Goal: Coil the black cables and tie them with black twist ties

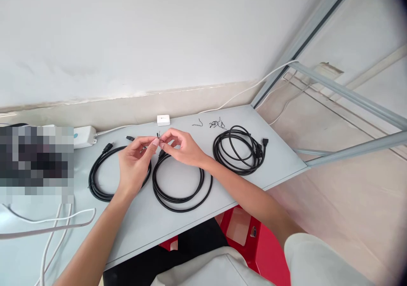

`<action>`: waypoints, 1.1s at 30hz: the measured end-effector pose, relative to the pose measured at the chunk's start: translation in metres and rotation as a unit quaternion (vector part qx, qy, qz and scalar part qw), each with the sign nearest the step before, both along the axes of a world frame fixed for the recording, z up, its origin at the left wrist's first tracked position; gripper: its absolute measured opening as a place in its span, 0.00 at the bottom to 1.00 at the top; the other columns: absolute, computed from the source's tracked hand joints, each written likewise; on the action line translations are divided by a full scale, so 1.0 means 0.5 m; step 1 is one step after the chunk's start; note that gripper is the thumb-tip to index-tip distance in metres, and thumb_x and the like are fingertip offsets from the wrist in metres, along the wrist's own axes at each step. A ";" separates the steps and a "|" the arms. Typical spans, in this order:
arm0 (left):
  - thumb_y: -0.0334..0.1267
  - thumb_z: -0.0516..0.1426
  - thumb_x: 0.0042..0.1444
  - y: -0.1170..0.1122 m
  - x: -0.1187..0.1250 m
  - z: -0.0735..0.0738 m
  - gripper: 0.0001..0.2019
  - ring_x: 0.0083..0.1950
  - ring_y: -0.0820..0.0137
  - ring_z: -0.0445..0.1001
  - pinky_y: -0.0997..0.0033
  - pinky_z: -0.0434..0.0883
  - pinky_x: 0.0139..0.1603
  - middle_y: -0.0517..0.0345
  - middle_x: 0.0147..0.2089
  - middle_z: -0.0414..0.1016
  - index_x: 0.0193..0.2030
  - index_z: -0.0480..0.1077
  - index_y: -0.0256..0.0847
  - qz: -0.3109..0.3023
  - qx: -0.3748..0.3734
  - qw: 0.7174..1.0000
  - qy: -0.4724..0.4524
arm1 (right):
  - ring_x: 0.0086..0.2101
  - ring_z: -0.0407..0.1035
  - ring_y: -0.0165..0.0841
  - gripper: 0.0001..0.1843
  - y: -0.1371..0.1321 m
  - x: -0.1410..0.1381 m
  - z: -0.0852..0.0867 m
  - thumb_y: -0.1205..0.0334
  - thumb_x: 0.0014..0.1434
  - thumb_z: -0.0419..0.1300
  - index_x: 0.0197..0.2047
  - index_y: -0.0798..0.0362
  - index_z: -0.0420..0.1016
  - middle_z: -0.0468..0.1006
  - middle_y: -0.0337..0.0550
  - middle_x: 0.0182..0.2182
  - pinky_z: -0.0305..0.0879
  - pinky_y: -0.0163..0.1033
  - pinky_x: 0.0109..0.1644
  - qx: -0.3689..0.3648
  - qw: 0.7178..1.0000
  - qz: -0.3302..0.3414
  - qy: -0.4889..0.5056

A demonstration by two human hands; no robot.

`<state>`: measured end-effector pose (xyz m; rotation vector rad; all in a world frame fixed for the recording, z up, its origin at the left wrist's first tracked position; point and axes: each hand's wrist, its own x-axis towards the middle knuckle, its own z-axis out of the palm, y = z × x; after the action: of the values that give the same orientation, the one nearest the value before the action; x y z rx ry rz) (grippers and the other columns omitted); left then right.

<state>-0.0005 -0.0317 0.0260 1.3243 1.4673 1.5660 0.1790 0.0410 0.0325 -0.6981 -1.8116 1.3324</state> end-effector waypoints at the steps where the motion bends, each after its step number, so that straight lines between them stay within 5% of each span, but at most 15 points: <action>1: 0.53 0.70 0.66 -0.001 0.001 0.000 0.15 0.45 0.65 0.79 0.65 0.78 0.49 0.53 0.45 0.83 0.46 0.83 0.44 0.000 -0.006 1.000 0.013 | 0.46 0.79 0.36 0.13 -0.001 0.001 0.000 0.48 0.69 0.70 0.43 0.49 0.78 0.84 0.42 0.44 0.76 0.43 0.52 0.002 1.000 -0.003 -0.008; 8: 0.56 0.66 0.70 -0.008 0.010 0.002 0.17 0.44 0.66 0.79 0.67 0.78 0.48 0.53 0.46 0.82 0.48 0.79 0.43 0.006 -0.033 0.999 0.031 | 0.48 0.79 0.36 0.13 0.001 -0.004 -0.002 0.48 0.71 0.68 0.43 0.49 0.80 0.84 0.43 0.46 0.75 0.43 0.53 -0.004 1.000 -0.016 0.005; 18: 0.53 0.66 0.70 -0.003 0.013 -0.023 0.15 0.46 0.67 0.78 0.66 0.76 0.51 0.54 0.46 0.81 0.47 0.77 0.44 -0.004 -0.043 0.998 -0.040 | 0.41 0.78 0.34 0.24 0.019 -0.008 -0.012 0.38 0.59 0.77 0.42 0.50 0.80 0.83 0.42 0.41 0.76 0.37 0.40 -0.198 0.975 -0.006 0.103; 26: 0.52 0.68 0.67 -0.003 0.012 -0.014 0.14 0.42 0.66 0.77 0.67 0.76 0.45 0.54 0.44 0.82 0.44 0.79 0.43 -0.006 -0.033 0.999 -0.007 | 0.45 0.78 0.34 0.21 0.020 -0.003 -0.016 0.41 0.65 0.75 0.47 0.49 0.81 0.84 0.43 0.46 0.78 0.37 0.44 -0.117 0.992 0.014 0.050; 33: 0.52 0.67 0.67 0.004 0.001 -0.022 0.14 0.45 0.65 0.79 0.66 0.77 0.50 0.53 0.46 0.82 0.46 0.80 0.43 0.007 -0.038 0.999 0.004 | 0.42 0.79 0.34 0.24 0.024 -0.003 -0.021 0.43 0.60 0.79 0.50 0.49 0.80 0.83 0.42 0.43 0.81 0.41 0.48 -0.157 0.985 0.055 0.046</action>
<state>0.0001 -0.0299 0.0151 1.2810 1.5288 1.4998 0.1773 0.0532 0.0220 -0.6946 -1.6022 1.7204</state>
